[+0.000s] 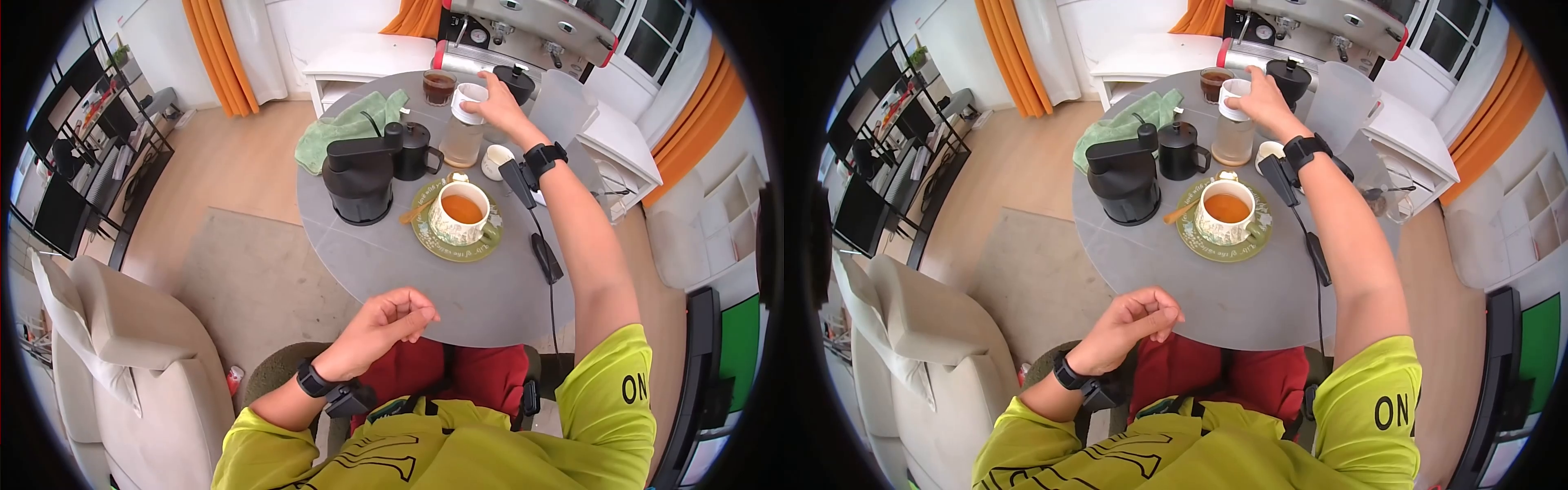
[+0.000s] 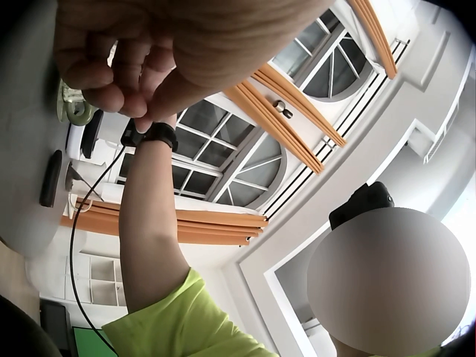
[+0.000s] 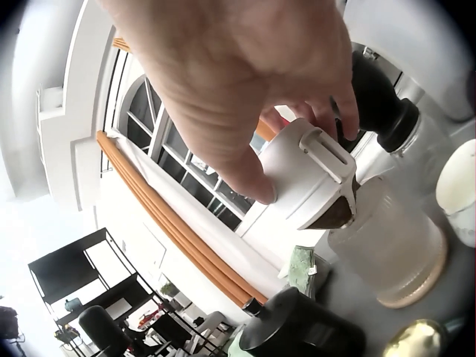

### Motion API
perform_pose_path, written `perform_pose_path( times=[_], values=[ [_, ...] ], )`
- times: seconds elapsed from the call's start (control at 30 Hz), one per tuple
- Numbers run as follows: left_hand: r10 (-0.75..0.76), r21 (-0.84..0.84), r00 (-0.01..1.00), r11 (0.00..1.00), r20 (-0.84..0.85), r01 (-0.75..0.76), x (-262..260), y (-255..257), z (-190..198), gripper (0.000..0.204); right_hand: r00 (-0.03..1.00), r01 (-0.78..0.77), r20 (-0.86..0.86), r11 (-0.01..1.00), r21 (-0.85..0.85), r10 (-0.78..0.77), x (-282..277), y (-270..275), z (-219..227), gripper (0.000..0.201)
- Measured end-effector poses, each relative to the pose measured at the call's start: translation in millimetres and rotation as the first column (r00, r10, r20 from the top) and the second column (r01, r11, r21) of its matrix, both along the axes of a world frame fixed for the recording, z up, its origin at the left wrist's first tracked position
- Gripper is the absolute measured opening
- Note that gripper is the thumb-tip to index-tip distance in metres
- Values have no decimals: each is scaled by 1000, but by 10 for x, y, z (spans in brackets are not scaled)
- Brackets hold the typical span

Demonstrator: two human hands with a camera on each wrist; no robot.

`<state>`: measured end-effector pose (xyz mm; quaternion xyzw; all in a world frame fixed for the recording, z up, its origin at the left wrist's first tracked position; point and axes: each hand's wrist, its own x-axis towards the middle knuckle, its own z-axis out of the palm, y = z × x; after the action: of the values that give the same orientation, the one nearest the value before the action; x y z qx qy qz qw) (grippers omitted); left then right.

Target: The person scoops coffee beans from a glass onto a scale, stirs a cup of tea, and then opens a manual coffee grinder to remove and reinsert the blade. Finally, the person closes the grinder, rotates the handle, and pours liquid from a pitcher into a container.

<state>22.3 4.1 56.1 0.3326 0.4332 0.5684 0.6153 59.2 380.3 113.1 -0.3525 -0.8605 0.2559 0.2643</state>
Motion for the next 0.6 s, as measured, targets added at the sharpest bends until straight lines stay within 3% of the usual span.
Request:
perform_pose_path(
  times=[0.07, 0.6],
  values=[
    [-4, 5, 1000, 1000, -2, 4, 1, 1, -6, 10, 997, 29, 69, 993, 115, -37, -10, 12, -5, 85],
    [-9, 6, 1000, 1000, -9, 9, -5, 1, -20, 10, 997, 69, -42, 994, 90, -66, -51, 49, -27, 86]
  ],
)
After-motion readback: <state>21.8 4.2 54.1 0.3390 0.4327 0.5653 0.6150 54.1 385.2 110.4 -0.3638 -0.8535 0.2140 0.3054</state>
